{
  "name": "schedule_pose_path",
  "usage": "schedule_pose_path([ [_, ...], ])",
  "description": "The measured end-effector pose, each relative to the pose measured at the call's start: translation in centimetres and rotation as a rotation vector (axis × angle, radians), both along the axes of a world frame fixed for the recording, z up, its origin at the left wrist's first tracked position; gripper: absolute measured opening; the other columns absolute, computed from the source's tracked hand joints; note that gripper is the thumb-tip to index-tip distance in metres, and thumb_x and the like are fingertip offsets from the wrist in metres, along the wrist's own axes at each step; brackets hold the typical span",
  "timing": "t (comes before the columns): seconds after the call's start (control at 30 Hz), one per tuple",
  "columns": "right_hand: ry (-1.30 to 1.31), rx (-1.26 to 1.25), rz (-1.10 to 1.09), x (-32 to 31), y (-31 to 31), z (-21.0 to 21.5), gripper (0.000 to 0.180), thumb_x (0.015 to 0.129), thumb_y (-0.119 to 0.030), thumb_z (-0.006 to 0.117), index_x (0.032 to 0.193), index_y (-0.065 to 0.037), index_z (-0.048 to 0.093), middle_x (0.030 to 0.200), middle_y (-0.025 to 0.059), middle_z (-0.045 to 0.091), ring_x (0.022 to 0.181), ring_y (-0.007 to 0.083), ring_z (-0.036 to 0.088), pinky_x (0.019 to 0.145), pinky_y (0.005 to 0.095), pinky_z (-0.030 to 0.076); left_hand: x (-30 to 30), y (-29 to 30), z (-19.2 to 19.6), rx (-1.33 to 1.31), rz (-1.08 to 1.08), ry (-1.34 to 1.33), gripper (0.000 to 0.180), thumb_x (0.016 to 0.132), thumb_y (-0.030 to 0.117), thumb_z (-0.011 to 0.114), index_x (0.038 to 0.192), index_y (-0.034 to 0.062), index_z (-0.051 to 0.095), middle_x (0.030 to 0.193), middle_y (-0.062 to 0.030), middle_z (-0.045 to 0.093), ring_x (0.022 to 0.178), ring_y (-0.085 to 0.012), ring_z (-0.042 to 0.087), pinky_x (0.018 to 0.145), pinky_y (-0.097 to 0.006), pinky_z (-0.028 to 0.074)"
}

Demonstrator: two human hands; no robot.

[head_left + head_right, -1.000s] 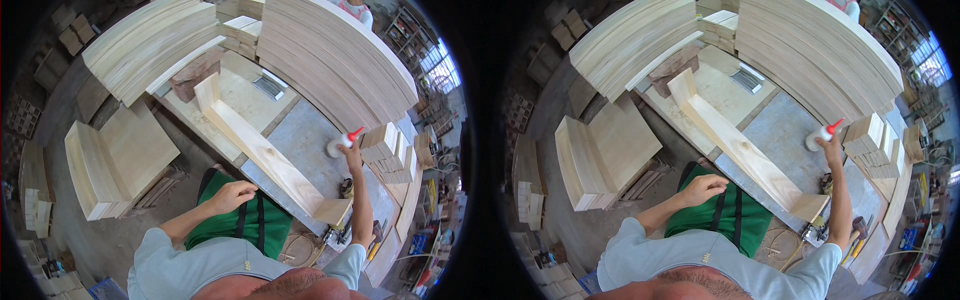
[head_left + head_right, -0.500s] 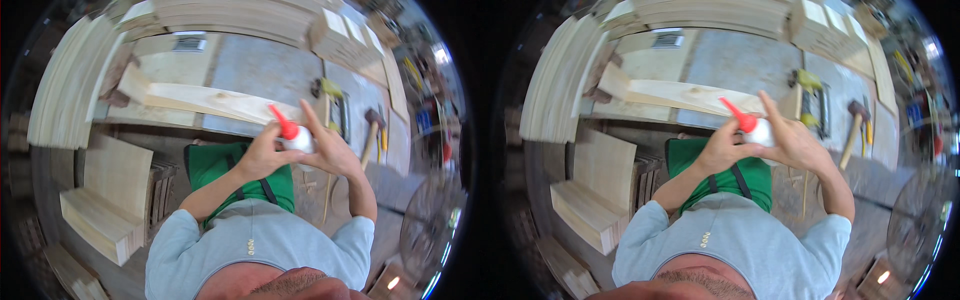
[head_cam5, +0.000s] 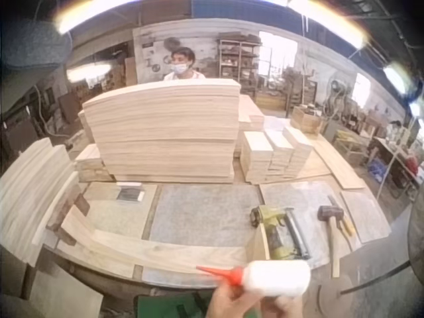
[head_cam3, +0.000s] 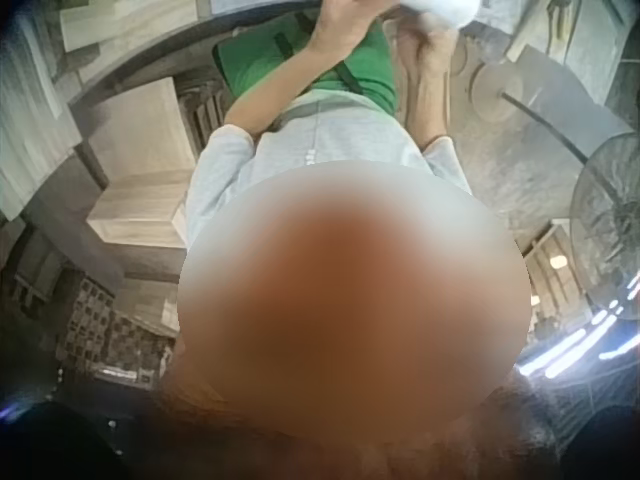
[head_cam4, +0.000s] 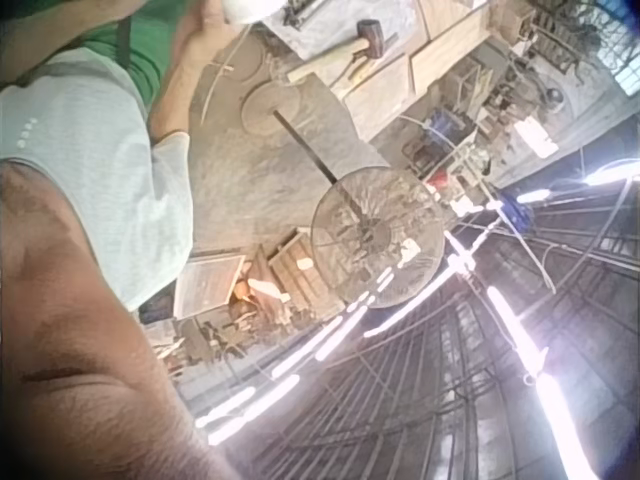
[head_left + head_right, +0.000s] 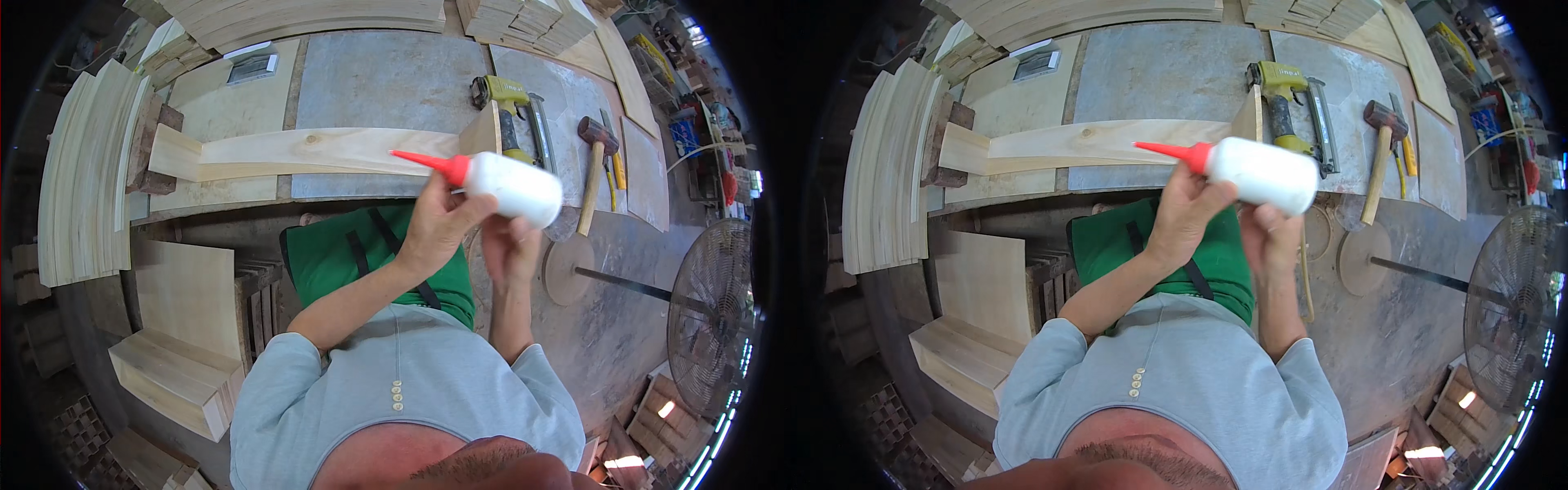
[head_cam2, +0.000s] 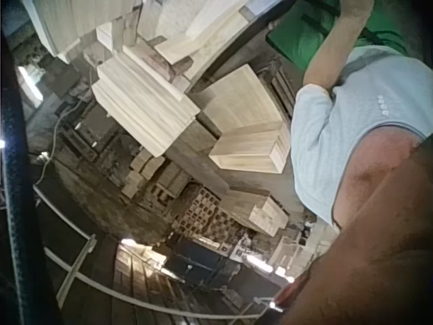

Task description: Assembling wooden boxes by applying wood glue to joints and using a pneumatic nail gun to fasten panels.

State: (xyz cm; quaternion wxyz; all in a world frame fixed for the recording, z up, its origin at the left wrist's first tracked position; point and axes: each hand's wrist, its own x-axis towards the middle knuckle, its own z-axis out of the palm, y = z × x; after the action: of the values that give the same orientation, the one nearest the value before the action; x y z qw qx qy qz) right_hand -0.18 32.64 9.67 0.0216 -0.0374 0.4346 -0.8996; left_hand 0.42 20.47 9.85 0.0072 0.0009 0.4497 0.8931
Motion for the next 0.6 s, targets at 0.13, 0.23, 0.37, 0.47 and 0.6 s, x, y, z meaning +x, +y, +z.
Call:
schedule_pose_path([
  [0.13,0.043,-0.199,-0.133,-3.5,4.1,2.1,0.063,0.083,-0.031,0.063,0.135,-0.01,0.035,0.137,0.0143,0.04,0.126,0.0335,0.039,0.105,0.0592,0.028,-2.8,-2.2,-3.1,-0.673,0.004,0.282,0.088,0.067,0.032,0.08,0.135,0.0022,0.032,0.131,-0.0144,0.04,0.122,-0.0289,0.038,0.102,-0.039,0.032],
  [0.23,0.126,-0.209,-0.114,-6.6,6.7,3.4,0.054,0.088,-0.026,0.059,0.134,-0.01,0.036,0.136,0.0143,0.042,0.127,0.0346,0.039,0.103,0.0619,0.029,-6.5,-3.0,-5.1,-1.003,0.103,0.405,0.101,0.06,0.03,0.082,0.139,0.0013,0.026,0.139,-0.0202,0.032,0.13,-0.0356,0.029,0.108,-0.042,0.024],
  [0.37,0.112,-0.105,-0.15,-9.5,7.8,4.0,0.046,0.091,-0.024,0.054,0.131,-0.008,0.038,0.129,0.0141,0.048,0.121,0.0329,0.045,0.097,0.0596,0.039,-10.5,-2.9,-6.2,-1.051,-0.113,0.434,0.109,0.059,0.028,0.082,0.142,0.0012,0.016,0.141,-0.0229,0.029,0.133,-0.0354,0.026,0.111,-0.04,0.022],
  [0.47,0.183,0.002,-0.165,-10.8,8.1,4.6,0.04,0.088,-0.016,0.057,0.124,-0.005,0.043,0.121,0.0127,0.053,0.117,0.0304,0.05,0.096,0.0572,0.042,-11.8,-2.7,-6.3,-1.02,-0.216,0.434,0.112,0.059,0.027,0.082,0.142,0.0007,0.013,0.141,-0.0242,0.029,0.132,-0.0354,0.027,0.111,-0.038,0.023],
  [0.6,0.206,0.112,-0.169,-11.9,8.2,5.7,0.044,0.086,-0.015,0.059,0.126,-0.004,0.043,0.125,0.0148,0.051,0.121,0.032,0.046,0.1,0.0584,0.037,-12.6,-2.8,-6.2,-1.01,-0.251,0.418,0.112,0.059,0.026,0.082,0.142,0.0002,0.012,0.14,-0.0249,0.029,0.131,-0.0353,0.03,0.109,-0.037,0.026],
])
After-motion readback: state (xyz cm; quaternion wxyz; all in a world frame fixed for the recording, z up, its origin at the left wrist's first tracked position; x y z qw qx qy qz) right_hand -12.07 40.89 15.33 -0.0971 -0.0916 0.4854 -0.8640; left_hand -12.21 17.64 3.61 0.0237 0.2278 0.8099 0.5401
